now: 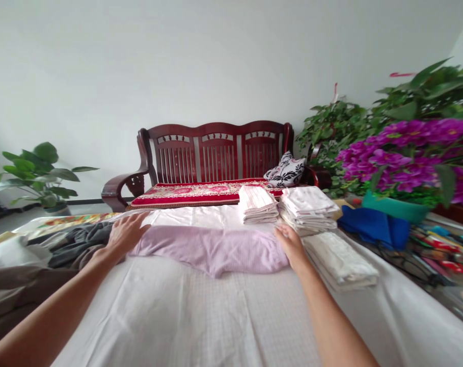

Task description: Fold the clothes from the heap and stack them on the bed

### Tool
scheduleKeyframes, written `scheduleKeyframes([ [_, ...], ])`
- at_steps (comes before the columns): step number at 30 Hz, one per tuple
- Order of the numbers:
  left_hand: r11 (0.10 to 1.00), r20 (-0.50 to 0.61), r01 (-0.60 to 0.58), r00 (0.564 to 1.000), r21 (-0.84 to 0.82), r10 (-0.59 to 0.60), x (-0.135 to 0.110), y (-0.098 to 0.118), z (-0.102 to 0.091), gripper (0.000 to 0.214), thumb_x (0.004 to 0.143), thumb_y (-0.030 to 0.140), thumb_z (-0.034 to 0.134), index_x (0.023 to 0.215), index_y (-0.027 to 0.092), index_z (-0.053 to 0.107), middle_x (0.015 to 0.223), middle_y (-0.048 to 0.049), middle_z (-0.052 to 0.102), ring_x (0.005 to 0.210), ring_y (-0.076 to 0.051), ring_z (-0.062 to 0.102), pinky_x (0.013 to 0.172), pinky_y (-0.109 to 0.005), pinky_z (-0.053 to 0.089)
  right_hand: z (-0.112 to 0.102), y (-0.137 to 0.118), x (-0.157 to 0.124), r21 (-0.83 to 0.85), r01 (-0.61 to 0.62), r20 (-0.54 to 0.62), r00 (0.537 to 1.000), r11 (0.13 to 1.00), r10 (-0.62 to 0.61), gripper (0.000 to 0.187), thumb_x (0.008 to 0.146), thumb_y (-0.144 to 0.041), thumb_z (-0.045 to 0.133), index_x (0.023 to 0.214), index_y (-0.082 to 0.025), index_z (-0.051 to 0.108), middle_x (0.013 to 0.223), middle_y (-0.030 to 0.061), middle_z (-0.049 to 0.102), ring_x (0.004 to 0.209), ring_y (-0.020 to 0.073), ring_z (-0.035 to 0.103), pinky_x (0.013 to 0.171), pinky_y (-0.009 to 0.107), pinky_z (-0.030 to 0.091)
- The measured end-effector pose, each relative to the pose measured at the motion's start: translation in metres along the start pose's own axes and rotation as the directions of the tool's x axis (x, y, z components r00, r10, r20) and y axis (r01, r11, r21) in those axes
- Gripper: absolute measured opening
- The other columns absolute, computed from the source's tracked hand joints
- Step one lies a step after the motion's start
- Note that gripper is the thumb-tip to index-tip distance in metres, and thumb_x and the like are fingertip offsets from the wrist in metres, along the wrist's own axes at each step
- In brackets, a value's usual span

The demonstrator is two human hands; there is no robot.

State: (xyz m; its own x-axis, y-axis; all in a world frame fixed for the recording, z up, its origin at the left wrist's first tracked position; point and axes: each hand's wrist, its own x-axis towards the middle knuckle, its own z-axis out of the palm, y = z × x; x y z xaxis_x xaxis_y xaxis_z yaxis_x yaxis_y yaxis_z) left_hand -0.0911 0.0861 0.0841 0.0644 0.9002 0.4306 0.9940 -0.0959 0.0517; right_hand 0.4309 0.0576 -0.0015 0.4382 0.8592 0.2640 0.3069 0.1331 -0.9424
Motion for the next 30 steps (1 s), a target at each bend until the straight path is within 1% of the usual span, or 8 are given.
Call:
scheduleKeyframes([
  [5,0.943,0.071,-0.190,0.974,-0.273,0.217,-0.032,0.067,0.023,0.035,0.096,0.025,0.044,0.121,0.021,0.067,0.123,-0.0082,0.070,0.112,-0.024,0.065,0.101,-0.039,0.047,0.003,0.019,-0.003,-0.376,0.046,0.038,0.999,0.926,-0.034,0.071,0.071,-0.047,0.066,0.131,-0.012,0.056,0.126,0.0192,0.066,0.118,0.0325,0.062,0.100,0.046,0.048],
  [10,0.824,0.130,-0.315,0.899,-0.470,0.418,-0.060,0.126,0.040,0.038,0.100,0.033,0.040,0.128,0.024,0.064,0.135,-0.0057,0.065,0.125,-0.021,0.059,0.107,-0.035,0.045,0.002,0.011,-0.007,-0.606,0.096,0.076,0.995,0.790,-0.062,0.050,0.083,-0.036,0.054,0.127,-0.013,0.063,0.123,0.0159,0.069,0.116,0.0303,0.064,0.100,0.042,0.048],
  [14,0.822,0.195,-0.374,0.850,-0.430,0.489,-0.066,0.142,0.041,0.037,0.099,0.034,0.044,0.129,0.023,0.063,0.139,-0.0085,0.061,0.130,-0.024,0.054,0.111,-0.039,0.040,-0.002,-0.007,-0.013,-0.758,0.167,0.090,0.984,0.631,-0.152,0.046,0.092,-0.032,0.041,0.128,-0.011,0.063,0.123,0.0189,0.068,0.113,0.0330,0.064,0.096,0.045,0.050],
  [18,0.888,0.256,-0.254,0.895,-0.382,0.366,-0.056,0.160,0.033,0.041,0.102,0.030,0.032,0.100,0.020,0.072,0.103,-0.0089,0.073,0.103,-0.022,0.067,0.095,-0.035,0.049,0.014,-0.030,-0.029,-0.780,0.397,0.199,0.890,0.483,-0.410,0.047,0.096,-0.026,0.034,0.132,-0.009,0.059,0.130,0.0193,0.064,0.122,0.0304,0.058,0.105,0.045,0.044],
  [20,0.895,0.246,-0.225,0.909,-0.386,0.335,-0.049,0.177,0.034,0.040,0.102,0.028,0.033,0.100,0.019,0.071,0.104,-0.0090,0.073,0.104,-0.021,0.067,0.096,-0.033,0.048,0.031,-0.039,-0.041,-0.716,0.519,0.318,0.838,0.466,-0.444,0.047,0.098,-0.027,0.032,0.134,-0.012,0.058,0.136,0.0157,0.062,0.127,0.0255,0.055,0.109,0.040,0.042],
  [23,0.876,0.213,-0.280,0.899,-0.392,0.382,-0.045,0.202,0.048,0.040,0.099,0.036,0.042,0.131,0.020,0.061,0.138,-0.0112,0.060,0.130,-0.025,0.054,0.110,-0.037,0.039,0.058,-0.040,-0.058,-0.679,0.617,0.502,0.786,0.398,-0.361,0.049,0.099,-0.035,0.035,0.140,-0.015,0.054,0.145,0.0136,0.055,0.137,0.0274,0.047,0.114,0.044,0.037],
  [25,0.882,0.216,-0.315,0.889,-0.351,0.404,-0.045,0.211,0.062,0.054,0.097,0.046,0.046,0.145,0.020,0.049,0.154,-0.0141,0.044,0.142,-0.032,0.039,0.116,-0.046,0.032,0.067,-0.034,-0.065,-0.716,0.614,0.553,0.790,0.332,-0.265,0.054,0.099,-0.042,0.039,0.143,-0.014,0.052,0.150,0.0149,0.050,0.141,0.0318,0.041,0.116,0.050,0.033],
  [30,0.908,0.233,-0.347,0.887,-0.234,0.399,-0.046,0.193,0.085,0.067,0.095,0.063,0.039,0.150,0.025,0.042,0.160,-0.0151,0.034,0.148,-0.036,0.029,0.119,-0.058,0.023,0.062,-0.021,-0.064,-0.777,0.585,0.557,0.811,0.231,-0.179,0.059,0.098,-0.049,0.039,0.146,-0.017,0.049,0.154,0.0140,0.046,0.143,0.0313,0.039,0.118,0.051,0.029],
])
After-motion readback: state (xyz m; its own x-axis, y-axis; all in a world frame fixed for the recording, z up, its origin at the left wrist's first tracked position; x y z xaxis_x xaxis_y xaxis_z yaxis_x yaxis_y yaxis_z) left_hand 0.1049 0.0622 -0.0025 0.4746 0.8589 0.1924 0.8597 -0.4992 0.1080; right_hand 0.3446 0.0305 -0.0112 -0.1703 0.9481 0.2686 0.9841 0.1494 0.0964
